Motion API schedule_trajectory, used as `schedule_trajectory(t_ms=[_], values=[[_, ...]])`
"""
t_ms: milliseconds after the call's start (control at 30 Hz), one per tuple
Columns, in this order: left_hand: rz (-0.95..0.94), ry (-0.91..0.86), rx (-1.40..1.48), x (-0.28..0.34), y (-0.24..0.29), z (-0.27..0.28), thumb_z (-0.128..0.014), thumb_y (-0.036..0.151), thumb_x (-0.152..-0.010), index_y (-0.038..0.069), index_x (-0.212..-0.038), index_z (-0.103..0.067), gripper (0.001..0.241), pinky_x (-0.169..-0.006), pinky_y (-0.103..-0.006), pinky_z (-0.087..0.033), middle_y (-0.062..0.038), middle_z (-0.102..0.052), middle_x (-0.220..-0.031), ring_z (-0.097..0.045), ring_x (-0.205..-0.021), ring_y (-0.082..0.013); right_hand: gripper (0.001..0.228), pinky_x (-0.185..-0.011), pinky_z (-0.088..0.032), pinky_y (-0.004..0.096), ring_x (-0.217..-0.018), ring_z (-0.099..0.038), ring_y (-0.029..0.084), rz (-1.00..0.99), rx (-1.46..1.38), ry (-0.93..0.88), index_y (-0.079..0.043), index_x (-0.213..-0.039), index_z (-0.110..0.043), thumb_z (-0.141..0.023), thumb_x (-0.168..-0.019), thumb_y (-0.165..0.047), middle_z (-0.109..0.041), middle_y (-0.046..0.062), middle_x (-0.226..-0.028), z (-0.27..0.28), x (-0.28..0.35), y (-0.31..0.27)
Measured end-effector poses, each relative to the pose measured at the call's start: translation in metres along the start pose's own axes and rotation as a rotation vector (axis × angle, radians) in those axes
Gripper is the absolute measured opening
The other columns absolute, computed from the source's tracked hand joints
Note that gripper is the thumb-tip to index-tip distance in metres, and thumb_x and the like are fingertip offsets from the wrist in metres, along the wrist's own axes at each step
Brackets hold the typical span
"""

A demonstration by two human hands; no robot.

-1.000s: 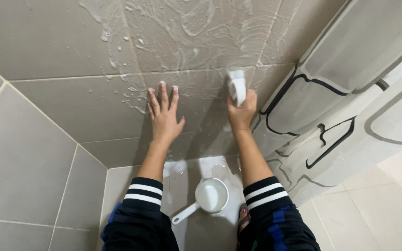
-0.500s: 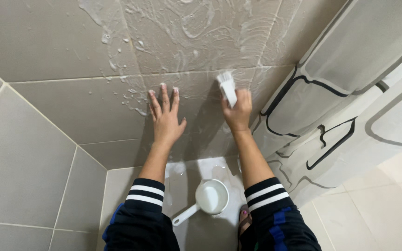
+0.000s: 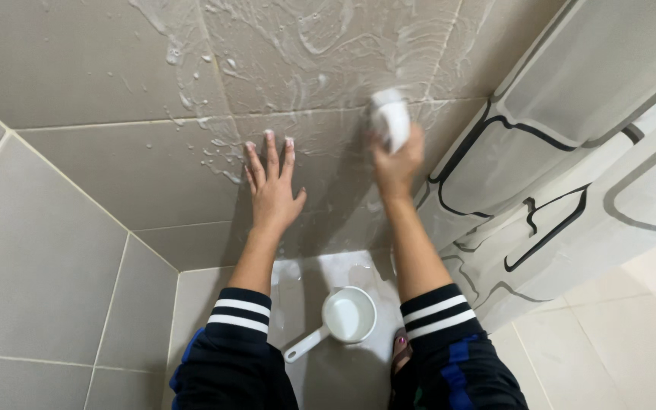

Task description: The person scrubs a soapy tiled wall in a shower using a white brush held in the right hand while the left hand supports the wall. A white plastic scoop sits on the floor nearby.

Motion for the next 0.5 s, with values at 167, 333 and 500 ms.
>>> schedule_trajectory(t_ms=[167,333,500], values=[[0.001,-0.008,0.010,0.002,0.000,0.004,-0.074,0.023,-0.082,0.018,-0.163,-0.019,0.098,-0.116,-0.0683,-0.016,-0.015,0.005,-0.169,0.011,-0.147,-0.0535,0.057,-0.096,-0.048,0.044,-0.109,-0.064,0.031,-0.209,-0.051,0.214,-0.007,-0.122,-0.056,-0.091,-0.079,-0.017,-0.064,0.017,-0.114,0.019,0.005,0.024],[-0.005,-0.020,-0.019,0.002,0.007,0.001,-0.073,0.025,-0.083,0.020,-0.164,-0.015,0.100,-0.116,-0.0668,-0.016,-0.015,0.010,-0.168,0.013,-0.146,-0.0533,0.051,-0.097,-0.049,0.047,-0.108,-0.066,0.039,-0.283,-0.087,0.149,0.000,-0.120,-0.059,-0.089,-0.080,-0.011,-0.067,0.022,-0.112,-0.004,0.031,0.021],[0.026,-0.025,0.037,0.000,0.007,-0.004,-0.076,0.023,-0.082,0.015,-0.163,-0.017,0.101,-0.115,-0.0681,-0.020,-0.018,0.009,-0.168,0.014,-0.145,-0.0554,0.068,-0.095,-0.053,0.044,-0.112,-0.066,0.037,-0.176,-0.098,0.212,0.001,-0.124,-0.061,-0.098,-0.072,-0.019,-0.069,0.025,-0.115,0.000,-0.011,0.018]])
Point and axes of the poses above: each hand's wrist, its own x-axis away from the middle knuckle, its own z-axis out of the back of the hand, y = z × x, the point moved 1 cm from there along -x, towards the middle knuckle
